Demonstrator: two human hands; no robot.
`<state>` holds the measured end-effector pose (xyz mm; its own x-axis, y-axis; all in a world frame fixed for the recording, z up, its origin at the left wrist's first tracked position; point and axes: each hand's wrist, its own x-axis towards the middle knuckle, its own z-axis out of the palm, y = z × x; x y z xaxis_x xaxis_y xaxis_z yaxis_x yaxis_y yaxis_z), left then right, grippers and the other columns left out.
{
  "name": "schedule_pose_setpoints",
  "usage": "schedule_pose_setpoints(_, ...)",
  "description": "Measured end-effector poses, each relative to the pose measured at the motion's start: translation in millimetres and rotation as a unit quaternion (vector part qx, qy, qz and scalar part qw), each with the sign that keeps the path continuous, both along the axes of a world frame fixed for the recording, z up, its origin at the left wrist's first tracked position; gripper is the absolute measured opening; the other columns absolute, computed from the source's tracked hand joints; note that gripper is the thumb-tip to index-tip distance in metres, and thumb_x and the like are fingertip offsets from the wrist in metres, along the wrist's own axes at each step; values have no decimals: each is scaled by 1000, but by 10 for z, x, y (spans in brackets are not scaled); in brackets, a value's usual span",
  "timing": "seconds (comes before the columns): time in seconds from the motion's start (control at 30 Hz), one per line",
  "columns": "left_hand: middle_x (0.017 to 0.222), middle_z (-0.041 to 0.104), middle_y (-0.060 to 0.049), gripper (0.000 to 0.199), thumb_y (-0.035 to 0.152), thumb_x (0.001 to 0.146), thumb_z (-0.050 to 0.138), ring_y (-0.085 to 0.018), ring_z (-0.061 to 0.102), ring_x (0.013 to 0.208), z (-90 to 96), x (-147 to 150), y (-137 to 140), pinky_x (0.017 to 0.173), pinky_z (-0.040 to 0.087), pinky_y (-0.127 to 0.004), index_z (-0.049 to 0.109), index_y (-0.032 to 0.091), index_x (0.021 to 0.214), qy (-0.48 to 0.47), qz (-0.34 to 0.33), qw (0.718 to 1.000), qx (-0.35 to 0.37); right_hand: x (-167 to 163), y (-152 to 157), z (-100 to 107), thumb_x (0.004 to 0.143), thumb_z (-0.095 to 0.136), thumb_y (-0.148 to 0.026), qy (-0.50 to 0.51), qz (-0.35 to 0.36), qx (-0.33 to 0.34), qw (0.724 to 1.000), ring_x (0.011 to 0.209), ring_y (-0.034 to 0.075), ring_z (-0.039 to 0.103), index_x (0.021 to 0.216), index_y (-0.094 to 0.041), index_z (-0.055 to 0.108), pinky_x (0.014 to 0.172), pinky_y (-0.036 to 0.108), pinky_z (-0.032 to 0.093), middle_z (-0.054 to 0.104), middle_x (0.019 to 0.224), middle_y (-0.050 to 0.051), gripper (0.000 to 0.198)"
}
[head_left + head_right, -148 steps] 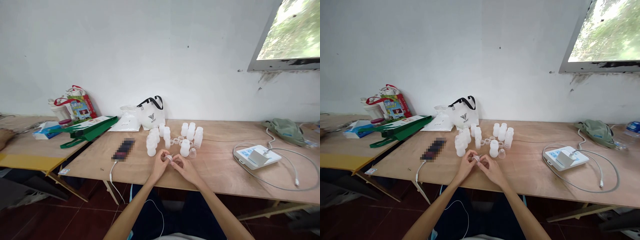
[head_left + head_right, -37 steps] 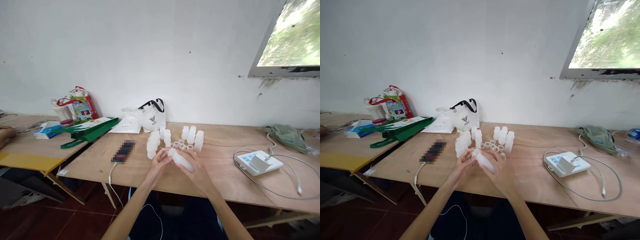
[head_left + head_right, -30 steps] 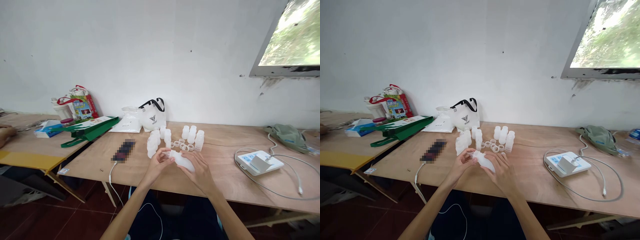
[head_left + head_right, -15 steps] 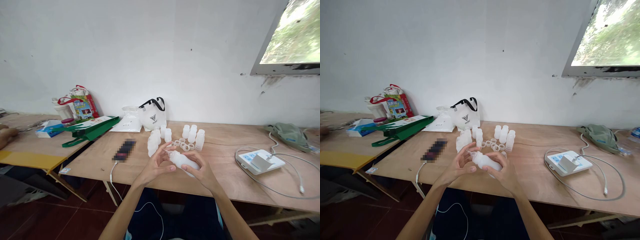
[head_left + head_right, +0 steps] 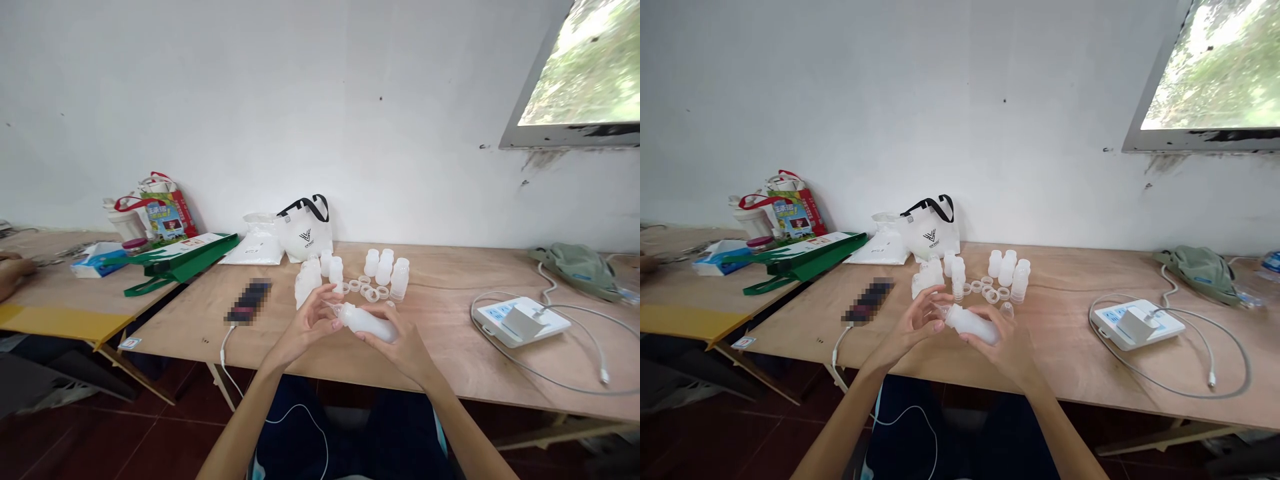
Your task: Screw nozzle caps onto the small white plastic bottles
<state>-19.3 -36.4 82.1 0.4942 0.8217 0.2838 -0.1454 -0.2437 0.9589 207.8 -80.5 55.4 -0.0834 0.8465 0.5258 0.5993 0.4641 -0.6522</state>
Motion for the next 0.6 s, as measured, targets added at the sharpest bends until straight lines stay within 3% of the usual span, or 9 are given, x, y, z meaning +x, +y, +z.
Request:
schedule_pose_setpoints(0.1,120,66,-8,40,38,85,77,-25,62,113,2,21,-12,98,49,-38,66,25,121,50,47,998,14,-28,-13,3,90,71,-47,-35,23,30,999,110,27,71,121,-33,64,92,44,59,74,122,2,34)
schedule_pose_setpoints(0.17,118,69,-8,37,34,81,81,-26,61,116,8,23,-17,99,48,-38,69,24,115,62,44,997,31,-35,-19,12,90,71,-46,-32,36,30,998,110,27,71,121,-33,64,92,44,58,74,121,2,34)
schedule_pose_setpoints(0.3,133,66,-8,60,26,78,85,-28,57,126,36,-17,-18,109,43,-44,61,29,133,37,0,997,70,3,-7,33,87,74,-48,21,28,-14,999,102,27,73,116,-33,67,87,42,60,77,112,2,34)
schedule_pose_setpoints(0.4,140,60,-9,68,27,76,86,-27,55,126,26,-24,-2,104,47,-41,57,31,138,22,19,997,65,29,6,28,87,74,-49,28,18,-11,999,105,28,72,117,-32,66,91,45,58,75,115,3,36)
schedule_pose_setpoints(0.53,117,68,-8,47,32,81,81,-24,63,112,-24,8,24,94,52,-36,66,27,126,50,48,997,30,22,1,13,87,75,-47,13,31,-13,999,110,28,70,117,-33,65,95,45,56,73,123,2,35)
schedule_pose_setpoints(0.6,117,69,-8,40,31,81,81,-25,63,114,-37,18,21,95,52,-37,69,25,119,47,45,997,33,20,-3,18,86,75,-47,20,35,-24,999,110,28,70,117,-33,65,95,46,56,73,122,2,35)
